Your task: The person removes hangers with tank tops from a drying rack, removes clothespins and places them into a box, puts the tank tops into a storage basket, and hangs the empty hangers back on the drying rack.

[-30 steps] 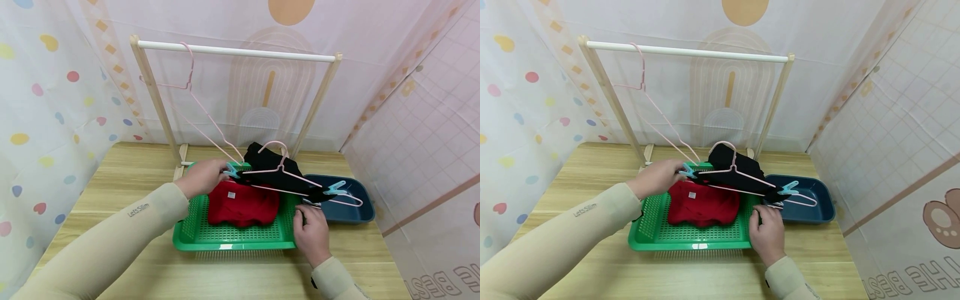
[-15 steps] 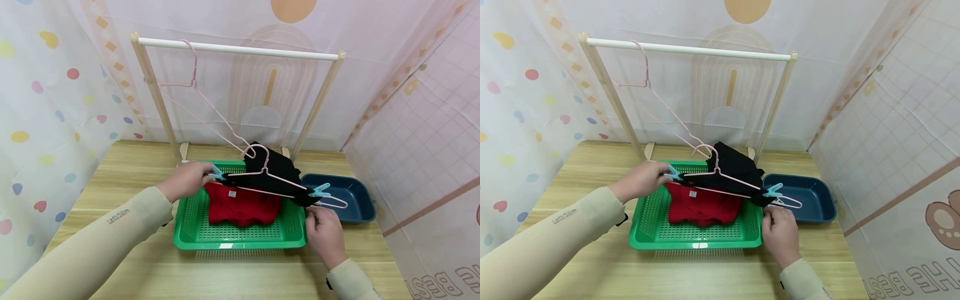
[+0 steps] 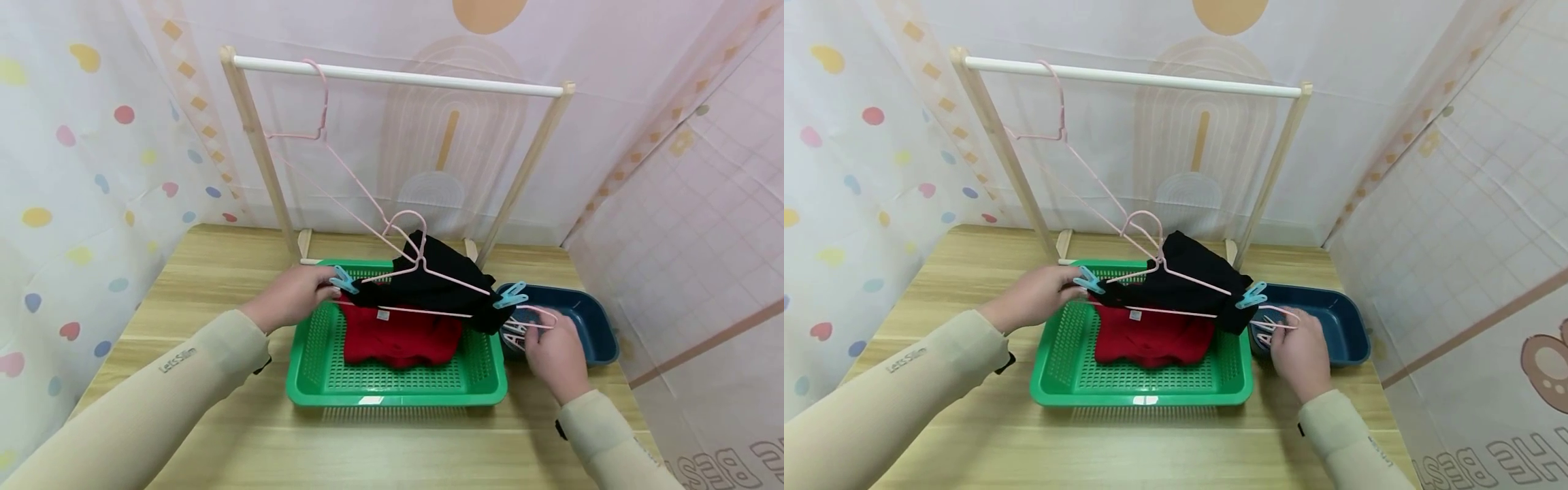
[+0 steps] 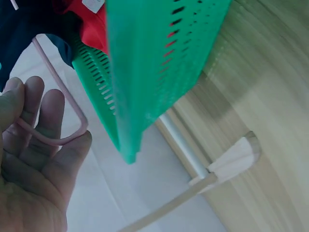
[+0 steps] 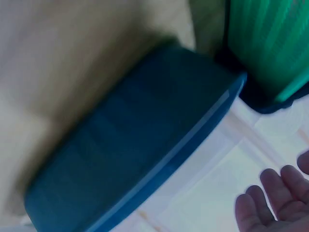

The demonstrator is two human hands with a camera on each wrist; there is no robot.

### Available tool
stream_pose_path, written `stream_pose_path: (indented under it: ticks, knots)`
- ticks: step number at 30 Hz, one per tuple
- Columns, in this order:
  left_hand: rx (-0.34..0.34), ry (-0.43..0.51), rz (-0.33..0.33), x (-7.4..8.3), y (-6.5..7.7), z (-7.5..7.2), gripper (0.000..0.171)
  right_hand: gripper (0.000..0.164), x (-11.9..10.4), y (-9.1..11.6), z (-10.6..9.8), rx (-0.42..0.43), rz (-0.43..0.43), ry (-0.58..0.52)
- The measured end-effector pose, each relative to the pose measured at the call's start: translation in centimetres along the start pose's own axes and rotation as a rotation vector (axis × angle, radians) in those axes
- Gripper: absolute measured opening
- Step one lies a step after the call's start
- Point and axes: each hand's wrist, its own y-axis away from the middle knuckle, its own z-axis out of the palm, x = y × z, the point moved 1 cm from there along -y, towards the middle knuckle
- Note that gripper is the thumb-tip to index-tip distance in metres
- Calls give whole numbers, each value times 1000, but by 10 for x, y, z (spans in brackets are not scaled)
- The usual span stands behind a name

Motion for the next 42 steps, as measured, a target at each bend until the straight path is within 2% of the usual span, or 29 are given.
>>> stream_pose_path:
  ticks: [4, 10, 16, 21, 27, 34, 39, 42]
  knots:
    - [11, 8, 11, -7, 4, 1, 6, 36, 8, -18, -12, -77, 24, 35]
    - [50, 11, -4, -14, 10, 4, 10, 36, 12, -37, -22, -118, 26, 39]
    - [75, 28, -15, -16, 17, 11, 9, 38, 7, -48, -24, -160, 25, 46]
    - [82, 57, -35, -19, 21, 14, 10, 40, 1, -58, -25, -229, 8, 43]
    - [52, 86, -62, -23, 24, 16, 10, 46, -6, -77, -22, -357, -41, 20]
    - [51, 111, -76, -27, 25, 20, 12, 56, -20, -112, -11, -542, -132, 15]
    - [59, 147, -84, -30, 26, 26, 13, 60, -26, -137, 2, -640, -222, 46]
    - [59, 178, -80, -29, 26, 30, 12, 63, -30, -146, 8, -687, -239, 84]
